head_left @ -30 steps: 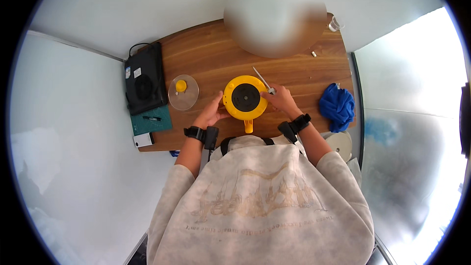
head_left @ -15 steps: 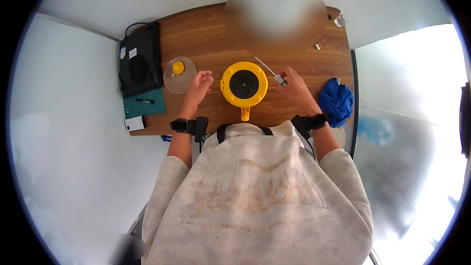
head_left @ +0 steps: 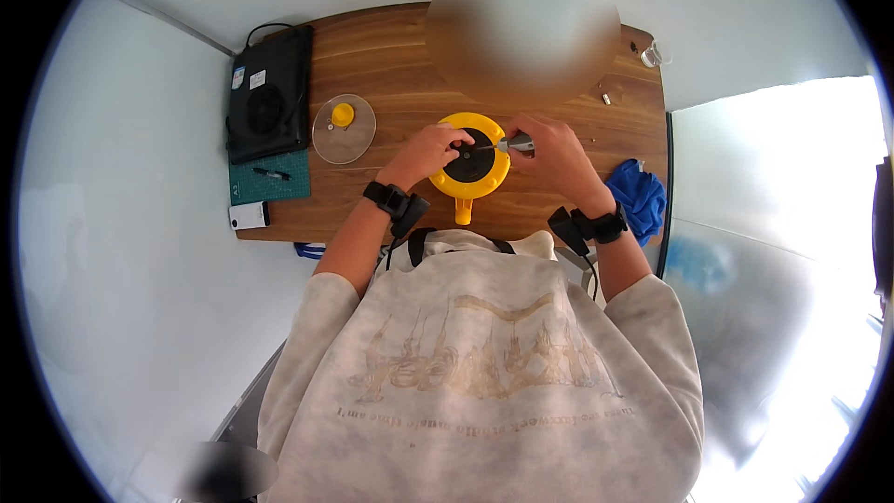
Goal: The person uses a screwdriver to unscrew a black portable induction cooktop and then unscrews the handle of a yellow pot lid. The cooktop is flipped over to reveal its underside, and the pot lid is separated from its handle.
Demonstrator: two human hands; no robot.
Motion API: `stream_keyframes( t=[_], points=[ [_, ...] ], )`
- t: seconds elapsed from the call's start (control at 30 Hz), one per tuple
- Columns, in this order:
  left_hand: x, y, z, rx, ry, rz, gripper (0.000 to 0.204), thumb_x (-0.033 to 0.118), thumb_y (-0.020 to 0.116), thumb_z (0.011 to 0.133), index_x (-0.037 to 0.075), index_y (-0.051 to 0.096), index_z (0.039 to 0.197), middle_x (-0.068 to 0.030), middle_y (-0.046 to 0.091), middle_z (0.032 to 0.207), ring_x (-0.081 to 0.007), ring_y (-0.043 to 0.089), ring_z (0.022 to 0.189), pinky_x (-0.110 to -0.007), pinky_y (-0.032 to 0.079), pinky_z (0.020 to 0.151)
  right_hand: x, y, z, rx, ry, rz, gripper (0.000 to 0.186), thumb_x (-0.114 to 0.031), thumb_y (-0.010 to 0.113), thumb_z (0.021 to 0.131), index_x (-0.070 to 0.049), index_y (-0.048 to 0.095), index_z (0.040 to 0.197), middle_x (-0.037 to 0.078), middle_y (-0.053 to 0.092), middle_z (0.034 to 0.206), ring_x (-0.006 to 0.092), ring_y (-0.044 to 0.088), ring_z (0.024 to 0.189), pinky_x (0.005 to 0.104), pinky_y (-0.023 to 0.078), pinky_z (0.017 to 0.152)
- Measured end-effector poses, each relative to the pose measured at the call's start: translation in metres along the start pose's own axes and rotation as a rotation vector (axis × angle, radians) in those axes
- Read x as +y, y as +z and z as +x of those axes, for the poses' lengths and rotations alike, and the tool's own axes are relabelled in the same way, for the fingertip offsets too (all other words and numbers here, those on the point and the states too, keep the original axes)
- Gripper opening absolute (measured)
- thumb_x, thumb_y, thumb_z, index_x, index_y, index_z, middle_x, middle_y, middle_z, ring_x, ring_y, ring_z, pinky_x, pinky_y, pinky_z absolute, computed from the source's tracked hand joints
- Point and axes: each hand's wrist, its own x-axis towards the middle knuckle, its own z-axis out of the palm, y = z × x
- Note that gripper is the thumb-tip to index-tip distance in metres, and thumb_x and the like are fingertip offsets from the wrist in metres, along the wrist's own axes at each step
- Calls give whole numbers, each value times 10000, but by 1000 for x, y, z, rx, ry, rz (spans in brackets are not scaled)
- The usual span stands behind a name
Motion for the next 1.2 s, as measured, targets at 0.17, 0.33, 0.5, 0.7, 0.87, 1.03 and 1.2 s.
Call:
stream_keyframes(
  t=[0.17, 0.33, 0.5, 0.7, 0.87, 1.03, 1.2],
  points=[
    [1, -1, -2, -19, 12, 74, 323, -23, 695, 789, 115, 740, 1077, -111, 635, 965, -282, 629, 928, -367, 511, 847, 0, 5, 6, -66, -63, -10, 226, -116, 685, 778, -33, 634, 981, 163, 688, 885, 363, 656, 803, 402, 524, 733],
    [2, 4, -6, 1, -43, 80, 274, 4, 689, 813, 135, 755, 1044, -87, 628, 1009, -277, 627, 964, -379, 513, 859, -6, 2, 7, -86, -69, -44, 201, -67, 685, 755, -32, 593, 930, 142, 648, 891, 357, 632, 823, 427, 507, 736],
    [4, 4, -7, 15, -64, 79, 275, 1, 702, 804, 133, 756, 1040, -80, 617, 993, -270, 623, 947, -371, 510, 865, -7, 2, 8, -99, -59, -55, 211, -58, 682, 751, -31, 589, 939, 146, 635, 905, 363, 626, 822, 432, 503, 737],
    [6, 3, -6, -4, -101, 68, 263, 7, 697, 814, 123, 754, 1044, -77, 621, 998, -264, 624, 954, -364, 513, 871, -9, 3, 10, -110, -78, -63, 216, -52, 674, 751, -26, 594, 950, 152, 640, 916, 372, 628, 840, 432, 508, 757],
    [9, 2, -7, 1, -108, 73, 262, 6, 695, 816, 119, 753, 1045, -75, 623, 1003, -260, 626, 956, -363, 513, 869, -11, 3, 11, -114, -79, -73, 205, -44, 664, 751, -21, 599, 944, 160, 644, 929, 379, 628, 859, 439, 508, 770],
    [9, 2, -7, 1, -112, 75, 268, 9, 699, 808, 120, 753, 1046, -74, 621, 999, -258, 625, 949, -364, 512, 862, -12, 2, 13, -131, -105, -54, 196, -35, 650, 751, -14, 602, 940, 165, 645, 933, 384, 629, 870, 444, 506, 780],
    [4, 5, -7, 12, -97, 69, 275, 10, 697, 806, 121, 750, 1051, -74, 619, 995, -260, 624, 946, -366, 511, 857, -14, 1, 14, -133, -112, -62, 194, -34, 641, 750, -11, 603, 939, 166, 637, 929, 388, 624, 862, 448, 502, 775]
  ],
)
